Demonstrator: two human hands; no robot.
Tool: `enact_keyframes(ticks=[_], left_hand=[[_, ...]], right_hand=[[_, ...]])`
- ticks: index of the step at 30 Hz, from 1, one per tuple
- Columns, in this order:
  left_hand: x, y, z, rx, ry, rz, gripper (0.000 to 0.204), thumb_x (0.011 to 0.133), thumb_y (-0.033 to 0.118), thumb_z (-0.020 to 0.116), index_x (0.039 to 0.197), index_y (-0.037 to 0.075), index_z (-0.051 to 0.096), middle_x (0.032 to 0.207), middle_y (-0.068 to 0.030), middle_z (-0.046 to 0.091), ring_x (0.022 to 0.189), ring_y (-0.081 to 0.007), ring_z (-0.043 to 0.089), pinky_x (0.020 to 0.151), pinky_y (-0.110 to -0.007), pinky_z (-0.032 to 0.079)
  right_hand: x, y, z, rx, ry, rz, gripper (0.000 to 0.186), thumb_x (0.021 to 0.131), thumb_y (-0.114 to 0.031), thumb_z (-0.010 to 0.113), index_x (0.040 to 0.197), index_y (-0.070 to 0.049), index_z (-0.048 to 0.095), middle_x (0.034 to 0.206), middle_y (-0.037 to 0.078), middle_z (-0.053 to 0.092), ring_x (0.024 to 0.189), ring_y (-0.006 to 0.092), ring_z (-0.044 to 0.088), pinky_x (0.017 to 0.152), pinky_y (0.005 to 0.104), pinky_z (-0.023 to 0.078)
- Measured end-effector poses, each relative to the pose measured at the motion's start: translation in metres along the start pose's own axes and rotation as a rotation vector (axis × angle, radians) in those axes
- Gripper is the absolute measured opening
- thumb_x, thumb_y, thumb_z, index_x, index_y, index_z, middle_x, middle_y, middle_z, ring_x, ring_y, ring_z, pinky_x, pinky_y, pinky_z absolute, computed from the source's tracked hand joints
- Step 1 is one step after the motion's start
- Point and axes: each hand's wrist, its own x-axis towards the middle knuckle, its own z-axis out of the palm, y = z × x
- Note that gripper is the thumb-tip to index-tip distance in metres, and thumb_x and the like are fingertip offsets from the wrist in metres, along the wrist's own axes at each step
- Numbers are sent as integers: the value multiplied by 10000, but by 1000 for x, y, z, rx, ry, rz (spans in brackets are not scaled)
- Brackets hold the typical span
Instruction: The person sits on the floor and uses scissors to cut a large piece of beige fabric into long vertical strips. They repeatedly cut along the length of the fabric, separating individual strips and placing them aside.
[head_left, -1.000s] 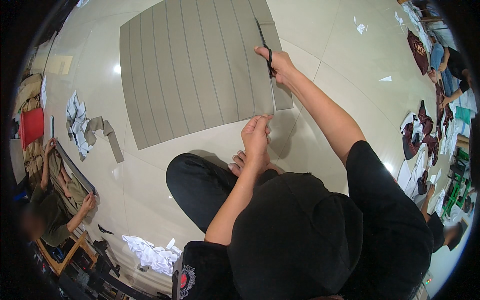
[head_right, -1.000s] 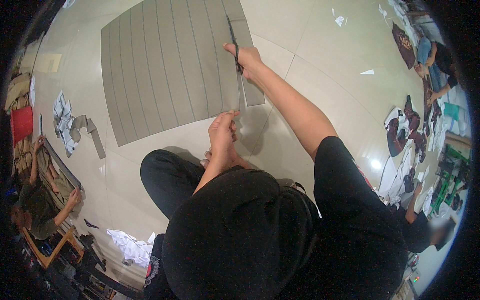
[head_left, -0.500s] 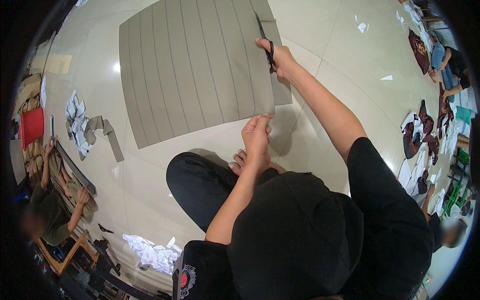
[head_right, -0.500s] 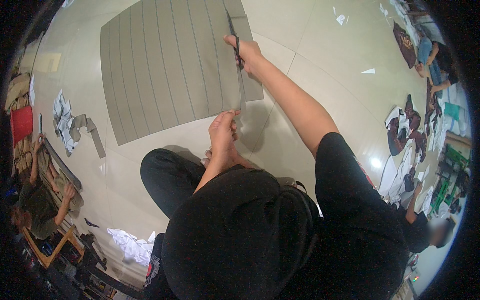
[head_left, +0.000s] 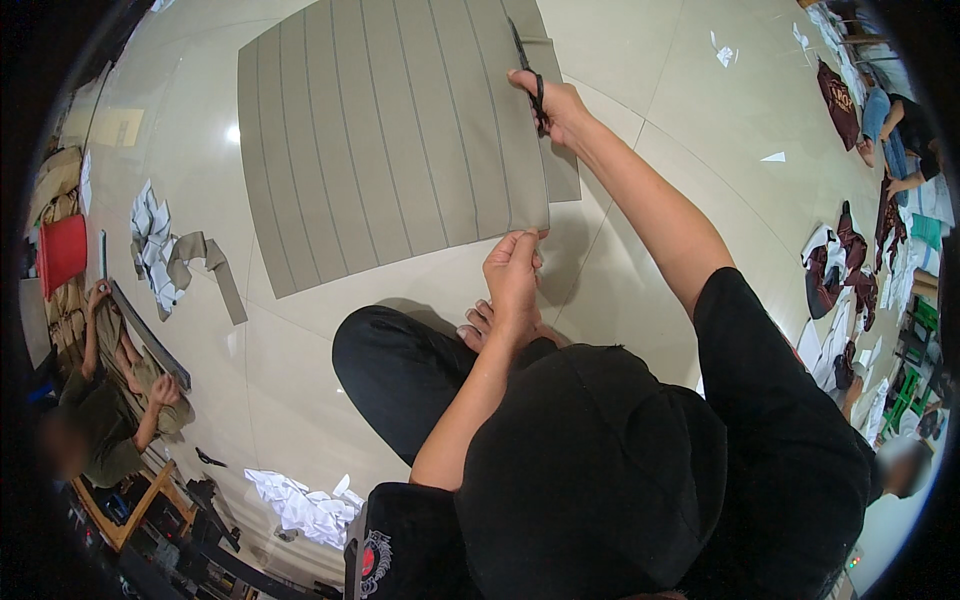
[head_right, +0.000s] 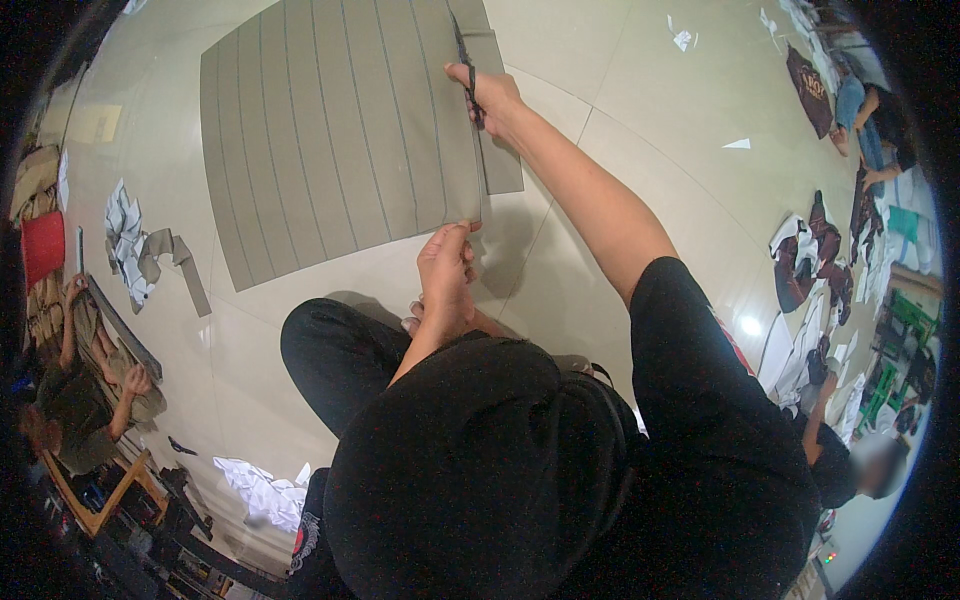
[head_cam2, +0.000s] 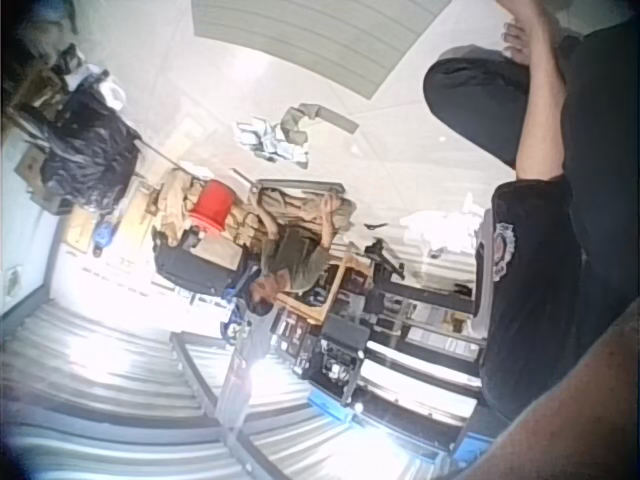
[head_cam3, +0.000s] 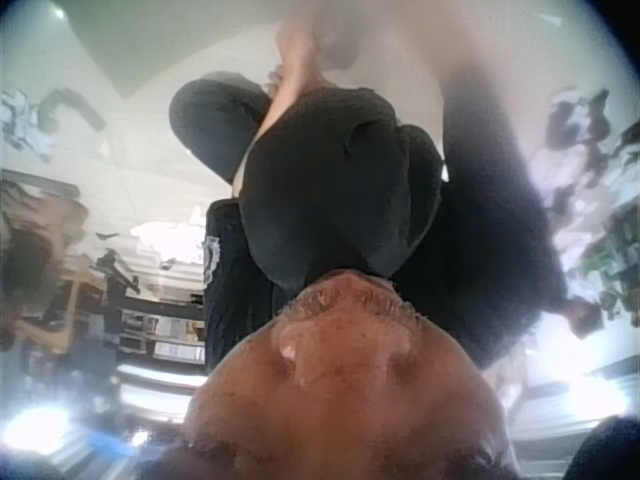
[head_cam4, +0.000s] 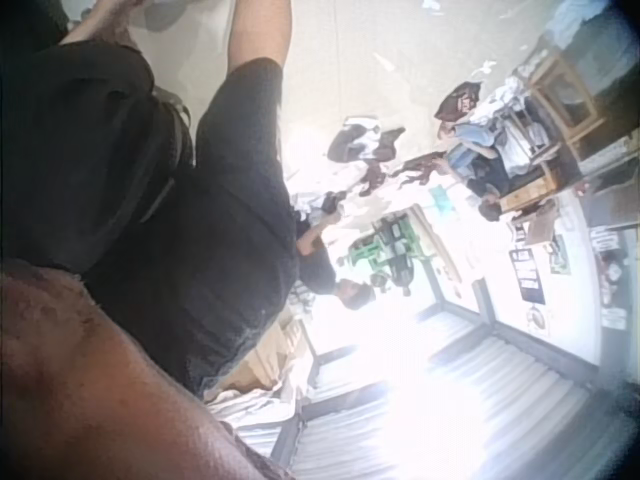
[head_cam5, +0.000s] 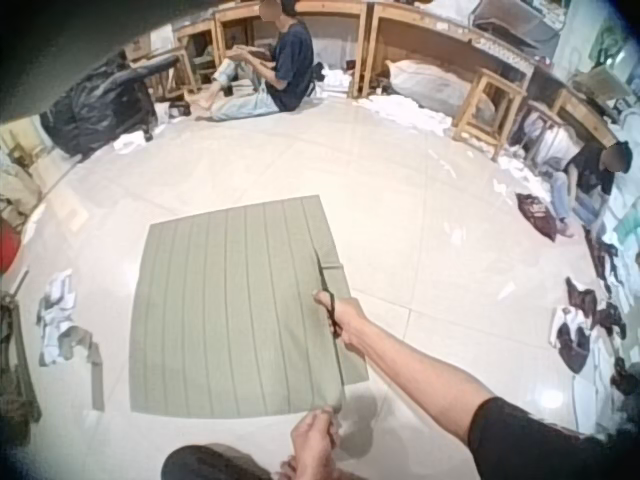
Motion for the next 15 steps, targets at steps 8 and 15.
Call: enact_keyframes(ticks=[8, 15], left_hand=[[-3, 4, 0, 41, -6, -14, 216, 981, 255, 629, 1010, 67, 730, 658, 84, 470, 559, -25, 365, 486, -213, 283], [-2, 2, 0, 12, 9, -11, 192, 972, 224, 641, 972, 64, 747, 633, 79, 489, 541, -22, 380, 482, -216, 290]], right_hand=[[0, 0, 1, 3, -14, -12, 404, 766, -307, 874, 716, -98, 532, 617, 13, 479, 483, 119, 434, 422, 291, 370], [5, 2, 0, -9, -3, -18, 404, 773, -300, 869, 693, -101, 527, 590, 15, 477, 459, 118, 427, 403, 286, 369]])
